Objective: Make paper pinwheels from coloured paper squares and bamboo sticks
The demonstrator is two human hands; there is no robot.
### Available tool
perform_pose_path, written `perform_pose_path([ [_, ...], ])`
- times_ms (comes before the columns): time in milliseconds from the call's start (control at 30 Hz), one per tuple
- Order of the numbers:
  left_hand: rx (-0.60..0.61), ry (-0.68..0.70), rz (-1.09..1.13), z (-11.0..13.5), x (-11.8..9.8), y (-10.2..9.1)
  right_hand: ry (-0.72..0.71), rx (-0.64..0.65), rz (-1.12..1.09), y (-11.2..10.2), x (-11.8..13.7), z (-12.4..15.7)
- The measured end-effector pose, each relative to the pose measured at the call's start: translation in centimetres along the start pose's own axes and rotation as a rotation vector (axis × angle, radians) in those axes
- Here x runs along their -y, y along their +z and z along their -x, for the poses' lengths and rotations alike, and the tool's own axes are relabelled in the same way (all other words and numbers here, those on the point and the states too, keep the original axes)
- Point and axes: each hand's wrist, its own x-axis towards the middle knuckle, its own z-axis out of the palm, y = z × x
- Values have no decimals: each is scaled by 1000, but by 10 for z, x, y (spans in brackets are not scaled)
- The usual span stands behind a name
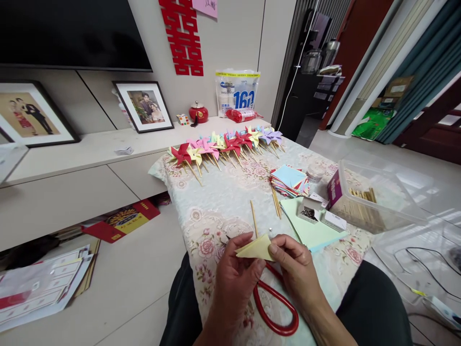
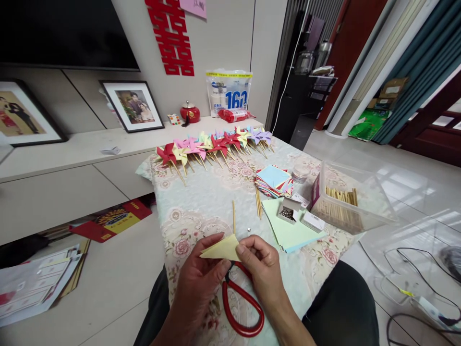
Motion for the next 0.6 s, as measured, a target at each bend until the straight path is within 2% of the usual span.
perform_pose_path([
  [100,19,87,-72,3,0,-5,35,23,-25,3,-1,4],
  [167,33,92,-103,4,-4,-6,41,34,-20,4,0,6],
  [267,-11,36,-86,4,-10,-6,33,65,36,7,4,8],
  [400,-87,-45,47,2,-11,-2,-19,82,168,10,8,10],
  [500,-96,-77,130,3,-9,1,-87,38,307,12,10,12],
  [600,-79,-135,216,3,-14,1,-155,83,439,9,16,16],
])
